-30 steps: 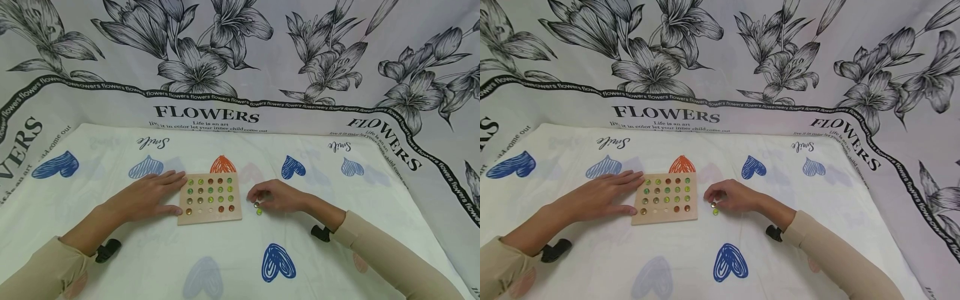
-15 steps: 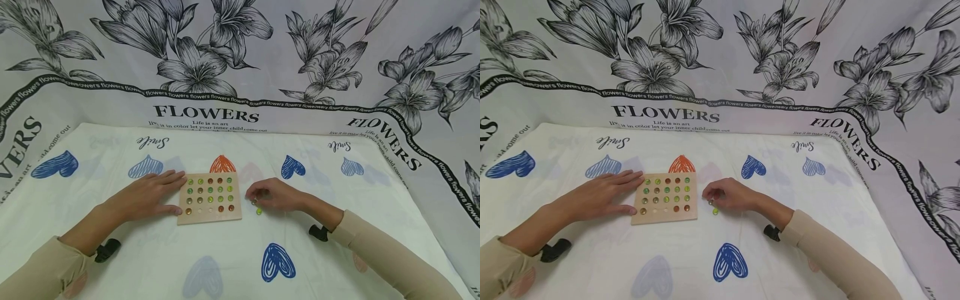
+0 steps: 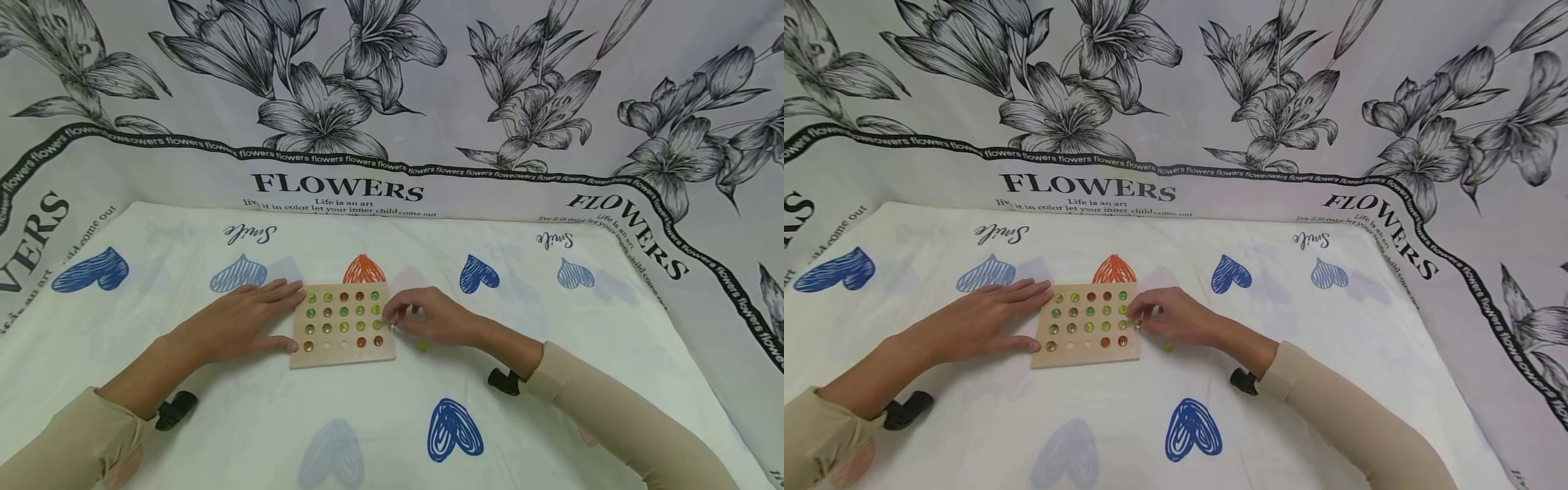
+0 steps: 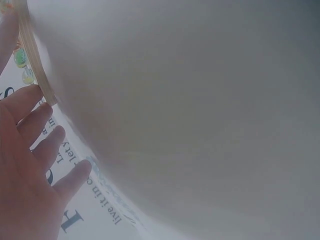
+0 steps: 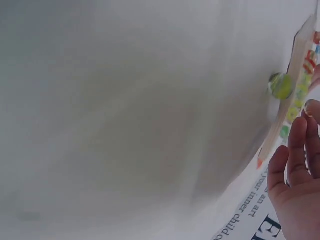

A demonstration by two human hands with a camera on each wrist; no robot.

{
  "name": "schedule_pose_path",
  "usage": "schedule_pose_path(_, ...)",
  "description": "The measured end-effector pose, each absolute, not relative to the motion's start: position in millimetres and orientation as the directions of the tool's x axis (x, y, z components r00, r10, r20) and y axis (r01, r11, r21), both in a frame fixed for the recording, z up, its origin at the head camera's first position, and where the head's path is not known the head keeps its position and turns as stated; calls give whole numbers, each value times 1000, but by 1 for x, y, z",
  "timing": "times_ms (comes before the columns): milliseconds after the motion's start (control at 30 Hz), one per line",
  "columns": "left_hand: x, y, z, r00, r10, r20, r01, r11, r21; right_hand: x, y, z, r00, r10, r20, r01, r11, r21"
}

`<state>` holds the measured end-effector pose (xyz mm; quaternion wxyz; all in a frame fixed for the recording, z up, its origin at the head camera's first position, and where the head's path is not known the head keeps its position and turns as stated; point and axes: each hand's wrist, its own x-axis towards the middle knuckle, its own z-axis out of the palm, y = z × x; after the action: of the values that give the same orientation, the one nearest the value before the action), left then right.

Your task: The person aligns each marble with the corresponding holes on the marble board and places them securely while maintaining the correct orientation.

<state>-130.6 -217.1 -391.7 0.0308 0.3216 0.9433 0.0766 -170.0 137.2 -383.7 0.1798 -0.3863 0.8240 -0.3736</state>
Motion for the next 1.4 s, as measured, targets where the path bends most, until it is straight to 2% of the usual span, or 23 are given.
schedule_pose_path(667,-131,-219,-393,-786,618,-5,608,775,175,-158,91,-380,-552,-833,39,-582,351,-734)
schedule_pose_path(1133,-130,-219,-394,-784,621,6,611,770,183,-153,76,-382,-521,-853,26,-631,365,-684)
schedule_pose_path(1400,-131,-219,-394,-785,619,3,609,772,182,-152,71,-383,-526,-851,13,-647,390,-656)
